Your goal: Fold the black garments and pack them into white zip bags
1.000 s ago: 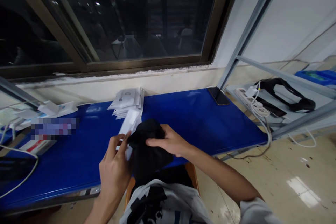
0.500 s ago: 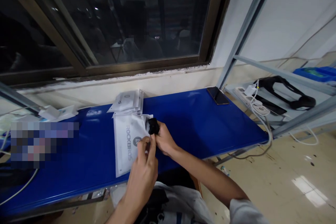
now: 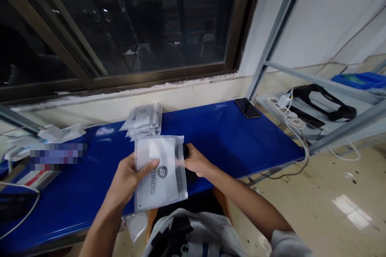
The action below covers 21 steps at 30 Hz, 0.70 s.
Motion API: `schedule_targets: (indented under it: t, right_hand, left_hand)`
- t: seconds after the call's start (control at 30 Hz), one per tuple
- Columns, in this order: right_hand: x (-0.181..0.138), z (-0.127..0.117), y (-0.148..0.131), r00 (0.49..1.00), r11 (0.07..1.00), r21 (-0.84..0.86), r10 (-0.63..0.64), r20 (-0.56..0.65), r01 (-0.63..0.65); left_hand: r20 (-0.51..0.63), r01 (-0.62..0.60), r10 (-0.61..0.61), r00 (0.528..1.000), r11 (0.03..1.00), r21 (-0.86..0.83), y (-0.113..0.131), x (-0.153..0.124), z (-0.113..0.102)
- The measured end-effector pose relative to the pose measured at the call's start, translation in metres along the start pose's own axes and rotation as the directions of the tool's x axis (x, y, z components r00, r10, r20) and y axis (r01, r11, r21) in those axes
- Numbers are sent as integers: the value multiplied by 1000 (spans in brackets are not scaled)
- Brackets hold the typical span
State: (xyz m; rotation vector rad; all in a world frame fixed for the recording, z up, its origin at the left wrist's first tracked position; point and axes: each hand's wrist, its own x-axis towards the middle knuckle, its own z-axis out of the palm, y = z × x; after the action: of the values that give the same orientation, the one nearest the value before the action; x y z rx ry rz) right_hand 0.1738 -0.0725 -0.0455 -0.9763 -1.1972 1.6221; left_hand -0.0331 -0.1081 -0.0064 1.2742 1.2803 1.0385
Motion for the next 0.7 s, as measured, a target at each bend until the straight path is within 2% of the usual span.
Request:
schedule_targets:
  t: [0.07,0.17,0.2,0.27,0.33,0.37,0.5,0.57,0.7]
  right_hand:
    - [2,1,3,999,1000,-15,-10,-45,9]
    - [2,5,4,993,995,92,-37,-110,48]
    - [1,6,3,995,990,133,-29,-91,41]
    - [-1,7,0,1000,986,165,-4,19,0]
    - [-3,8,-6,993,994,105,-1,119,-12]
    - [-4,8,-9,991,998,62,-12,133,4]
    - [-5,8,-18,990,992,-56,-111,92,116]
    - [-5,7,-18,984,986,-68,-148,95,155]
    - [-5,6,-17,981,982,-25,-187,41,188]
  left_hand:
    - [-25,-25,26,999,999,30,-2,-7,7]
    - [-9,-36,37,999,999,25,-5,-12,12]
    - [-6,-35,35,999,999,11,-6,-12,13]
    - [1,-21,21,1000,1000,-23,-5,-11,14]
    - [33,12,-10,999,998,-57,-2,-11,18]
    - [46,29,-26,999,997,-76,0,-12,20]
    - [-19,63,-66,998,986,-154,6,-18,31]
    - [-51,68,-78,996,982,-177,7,-20,31]
    - [-42,64,-71,997,986,-151,4,-18,26]
